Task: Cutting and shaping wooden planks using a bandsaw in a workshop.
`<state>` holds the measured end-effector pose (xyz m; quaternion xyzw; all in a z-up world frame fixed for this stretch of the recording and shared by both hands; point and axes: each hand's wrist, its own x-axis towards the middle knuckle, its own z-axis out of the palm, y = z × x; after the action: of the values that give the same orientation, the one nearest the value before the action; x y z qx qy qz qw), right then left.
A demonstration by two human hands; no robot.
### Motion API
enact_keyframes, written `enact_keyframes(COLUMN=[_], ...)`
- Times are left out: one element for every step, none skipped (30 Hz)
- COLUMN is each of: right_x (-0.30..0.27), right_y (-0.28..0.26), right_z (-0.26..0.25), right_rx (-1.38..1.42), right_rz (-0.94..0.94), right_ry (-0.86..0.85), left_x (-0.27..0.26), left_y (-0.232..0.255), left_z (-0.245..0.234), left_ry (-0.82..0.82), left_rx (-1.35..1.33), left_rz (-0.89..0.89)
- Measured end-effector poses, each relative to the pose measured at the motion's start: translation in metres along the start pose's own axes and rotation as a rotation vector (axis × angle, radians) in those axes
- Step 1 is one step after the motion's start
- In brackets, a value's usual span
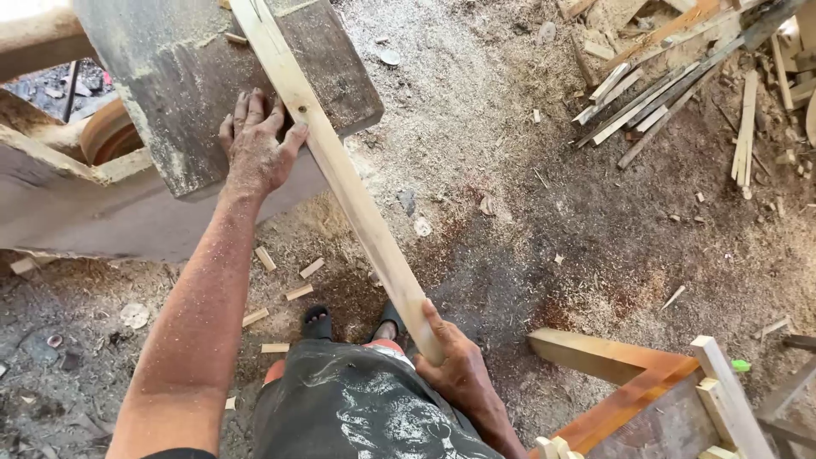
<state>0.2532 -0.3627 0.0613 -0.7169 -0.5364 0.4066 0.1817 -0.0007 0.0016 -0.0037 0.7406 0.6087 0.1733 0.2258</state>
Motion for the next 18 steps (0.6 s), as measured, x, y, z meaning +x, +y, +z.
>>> enact_keyframes(right_x=[0.001, 0.001, 0.002, 0.002, 0.002, 0.003, 0.004, 0.005, 0.006, 0.007, 0.007, 0.006, 0.005, 0.005, 0.005, 0.008, 0.009, 0.01], right_y=[-0.004, -0.004, -0.004, -0.005, -0.001, 0.002, 0.006, 0.004, 0.003, 0.002, 0.001, -0.002, -0.006, -0.004, -0.003, 0.0, 0.0, 0.001], right_z=[-0.002, -0.003, -0.003, -0.002, -0.002, -0.001, 0.0, -0.002, -0.004, -0.005, -0.011, -0.014, -0.017, -0.014, -0.011, -0.014, -0.011, -0.009], right_rx=[-0.018, -0.015, -0.017, -0.017, -0.013, -0.021, -0.03, -0.016, -0.011, -0.002, 0.016, 0.04, 0.065, 0.081, 0.023, -0.044, -0.038, -0.02], right_rz=[0.004, 0.006, 0.01, 0.012, 0.012, -0.005, -0.021, -0.014, -0.013, -0.015, -0.01, -0.014, -0.016, -0.011, 0.004, 0.016, 0.016, -0.053], right_ry=[0.0, -0.003, -0.003, -0.006, -0.013, 0.002, 0.018, 0.02, 0.026, 0.033, 0.037, 0.056, 0.075, 0.074, 0.048, 0.028, 0.034, 0.053], left_x=[0.0, 0.001, 0.002, 0.001, -0.002, -0.001, 0.0, 0.0, -0.001, -0.001, 0.001, -0.001, -0.003, -0.005, -0.007, -0.005, -0.002, -0.001], left_y=[-0.001, -0.001, -0.001, -0.003, -0.002, 0.0, 0.002, 0.002, 0.003, 0.004, 0.011, 0.012, 0.013, 0.012, 0.011, 0.014, 0.015, 0.015], left_z=[0.001, 0.002, 0.003, 0.003, 0.002, 0.0, -0.001, -0.002, -0.003, -0.005, -0.004, -0.006, -0.009, -0.01, -0.012, -0.011, -0.01, -0.009], left_ry=[0.009, 0.005, 0.004, 0.004, 0.002, -0.008, -0.017, -0.027, -0.031, -0.032, -0.041, -0.043, -0.046, -0.054, -0.055, -0.048, -0.049, -0.045], left_rx=[0.009, 0.012, 0.011, 0.012, 0.018, 0.017, 0.015, 0.026, 0.008, -0.006, 0.008, 0.018, 0.029, 0.043, 0.035, 0.018, 0.023, 0.027], left_rz=[0.002, 0.001, 0.001, -0.002, -0.008, -0.017, -0.026, -0.019, -0.033, -0.046, -0.038, -0.048, -0.058, -0.055, -0.062, -0.066, -0.059, -0.075])
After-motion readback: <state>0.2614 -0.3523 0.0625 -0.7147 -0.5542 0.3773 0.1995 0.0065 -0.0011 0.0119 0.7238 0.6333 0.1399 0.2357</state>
